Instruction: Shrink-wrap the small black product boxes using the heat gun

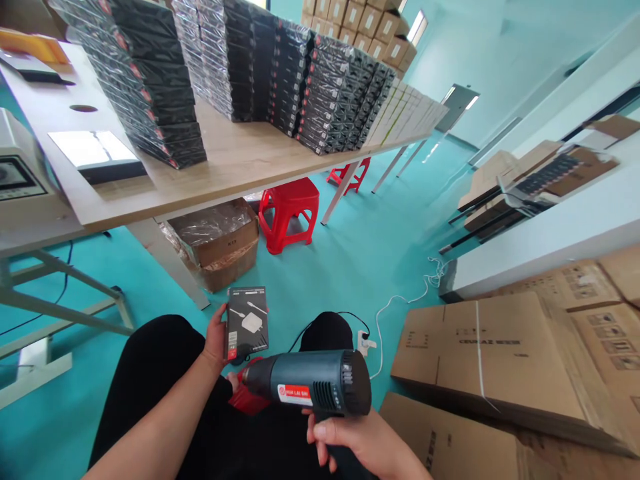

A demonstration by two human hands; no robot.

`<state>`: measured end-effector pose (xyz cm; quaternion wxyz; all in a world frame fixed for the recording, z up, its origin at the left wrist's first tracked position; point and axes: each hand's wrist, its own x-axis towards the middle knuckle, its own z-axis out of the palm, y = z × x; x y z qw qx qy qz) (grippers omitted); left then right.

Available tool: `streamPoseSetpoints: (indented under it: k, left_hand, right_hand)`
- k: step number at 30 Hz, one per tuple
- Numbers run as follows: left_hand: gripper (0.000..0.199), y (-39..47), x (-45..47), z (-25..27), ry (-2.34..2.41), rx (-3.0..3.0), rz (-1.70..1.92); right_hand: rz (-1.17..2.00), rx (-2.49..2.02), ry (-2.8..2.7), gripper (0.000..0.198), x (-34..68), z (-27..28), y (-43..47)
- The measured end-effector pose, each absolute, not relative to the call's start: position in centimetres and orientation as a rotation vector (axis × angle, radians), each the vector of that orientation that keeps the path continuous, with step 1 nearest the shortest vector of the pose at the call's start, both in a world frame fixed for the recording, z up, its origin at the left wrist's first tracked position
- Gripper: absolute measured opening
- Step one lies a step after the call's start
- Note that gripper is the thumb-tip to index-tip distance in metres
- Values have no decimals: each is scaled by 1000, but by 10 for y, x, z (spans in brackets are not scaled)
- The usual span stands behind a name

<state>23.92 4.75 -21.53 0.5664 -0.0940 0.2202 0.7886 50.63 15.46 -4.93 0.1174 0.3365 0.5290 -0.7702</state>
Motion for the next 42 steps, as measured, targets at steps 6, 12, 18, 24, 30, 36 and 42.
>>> streamPoseSetpoints:
  k: [6,12,18,24,30,36,42]
  left_hand:
    - [56,48,243,-202,549,-241,1788]
    - [48,49,247,-195,673,-283,1645]
    - [44,52,251,-210,670,-230,1544]
    - [40,52,252,-214,660,-188,1493]
    - [38,53,256,-208,663,-156,1453]
    - [40,52,255,-211,674,-185,1489]
    - [34,50,251,-213,755,-200,1522]
  right_hand:
    - [-2621,1416,1342,28,510,-69,163]
    - [-2884,1409,842,26,512,-72,173]
    - [-2961,1384,812,25,509,-76,177]
    - [-2933,1348,895,25,501,-76,179]
    - [-2805,1267,1220,28,477,-67,172]
    - [-2221,908,1643,27,470,-40,170]
    - [-2228,1076,1896,31,453,-29,172]
